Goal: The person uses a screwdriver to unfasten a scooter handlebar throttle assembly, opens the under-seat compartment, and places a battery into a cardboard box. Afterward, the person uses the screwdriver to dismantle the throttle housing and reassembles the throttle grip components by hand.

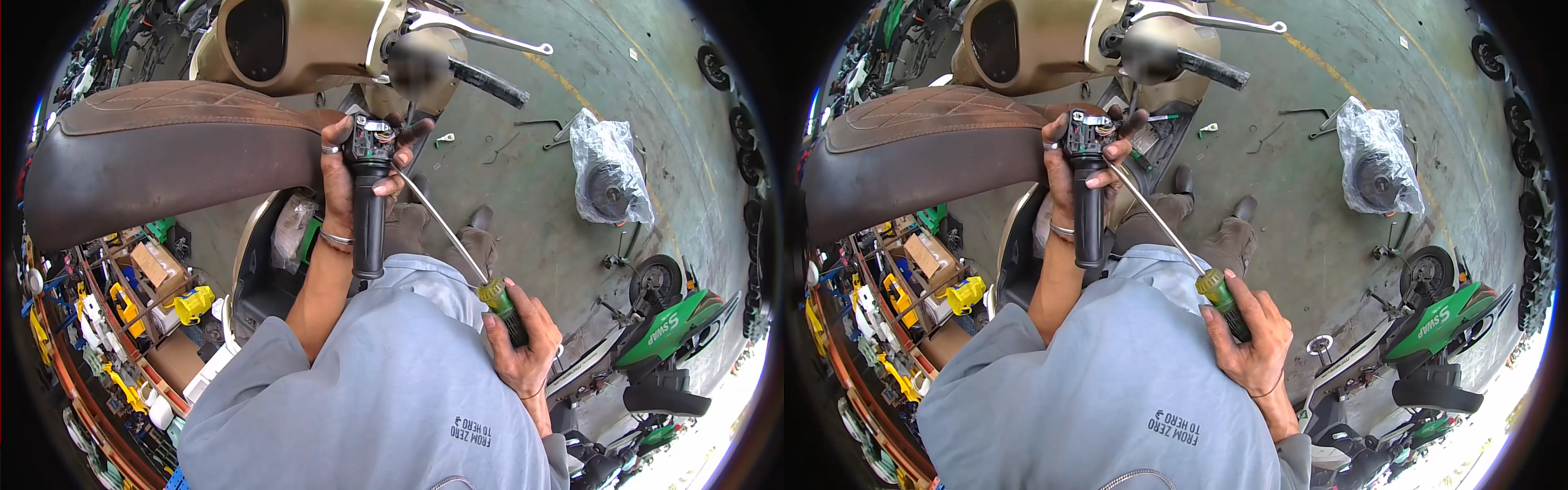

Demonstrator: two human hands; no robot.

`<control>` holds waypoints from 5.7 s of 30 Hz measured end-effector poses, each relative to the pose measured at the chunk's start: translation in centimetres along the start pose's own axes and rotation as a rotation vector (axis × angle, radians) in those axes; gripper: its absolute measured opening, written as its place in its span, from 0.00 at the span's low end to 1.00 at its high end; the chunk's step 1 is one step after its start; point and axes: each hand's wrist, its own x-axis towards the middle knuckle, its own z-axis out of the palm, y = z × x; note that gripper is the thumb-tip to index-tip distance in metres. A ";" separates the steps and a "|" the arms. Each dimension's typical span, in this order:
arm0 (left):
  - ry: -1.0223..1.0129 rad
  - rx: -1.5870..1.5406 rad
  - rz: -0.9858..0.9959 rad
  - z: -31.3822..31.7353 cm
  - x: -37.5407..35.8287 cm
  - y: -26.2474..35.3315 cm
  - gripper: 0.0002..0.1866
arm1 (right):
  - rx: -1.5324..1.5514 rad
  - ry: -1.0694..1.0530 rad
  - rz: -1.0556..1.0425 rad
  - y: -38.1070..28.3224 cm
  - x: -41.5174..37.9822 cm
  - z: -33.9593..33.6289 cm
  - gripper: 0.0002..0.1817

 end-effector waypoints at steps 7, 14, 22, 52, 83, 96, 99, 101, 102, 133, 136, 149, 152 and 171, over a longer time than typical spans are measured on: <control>-0.004 0.072 -0.004 0.1 -0.1 0.1 0.31 | -0.025 -0.002 0.027 -0.5 -0.3 0.2 0.28; 0.064 0.277 0.099 0.7 0.1 -0.3 0.27 | -0.114 -0.015 0.019 -1.5 -0.7 -0.2 0.29; 0.121 0.484 0.191 0.6 -0.1 -1.1 0.25 | -0.142 -0.045 0.034 -3.0 0.0 -2.1 0.29; 0.091 0.088 0.106 0.3 0.9 0.7 0.32 | 0.015 0.104 0.019 -1.6 0.0 3.2 0.28; 0.195 0.169 0.315 1.5 2.2 -2.9 0.21 | 0.941 0.061 0.614 -3.2 4.3 8.3 0.29; 0.176 0.135 0.194 1.1 2.2 -2.0 0.23 | 0.398 0.095 0.323 -2.2 3.6 6.4 0.27; 0.161 0.139 0.167 1.1 2.0 -1.3 0.25 | 0.315 0.143 0.180 -0.7 2.7 4.1 0.23; 0.158 0.157 0.172 1.0 2.0 -1.0 0.31 | 0.233 0.161 0.193 -0.8 2.3 2.5 0.19; 0.157 0.166 0.164 1.0 2.0 -0.8 0.31 | 0.194 0.144 0.189 -0.8 2.0 1.9 0.19; 0.093 0.192 0.062 0.9 1.5 0.5 0.26 | 0.038 0.105 0.090 -0.3 1.7 0.5 0.21; 0.099 0.179 0.060 1.0 1.4 0.5 0.24 | 0.033 0.083 0.100 -0.3 1.8 0.5 0.21; 0.098 0.402 0.068 2.1 0.9 0.3 0.24 | -0.123 0.026 -0.002 -1.3 3.5 -2.4 0.20; 0.081 0.327 0.030 2.3 1.1 0.5 0.23 | -0.086 0.014 0.013 -1.1 3.5 -2.3 0.20; 0.164 0.540 -0.092 2.1 -0.3 1.4 0.23 | -0.282 -0.376 -0.368 -1.3 13.6 -9.7 0.20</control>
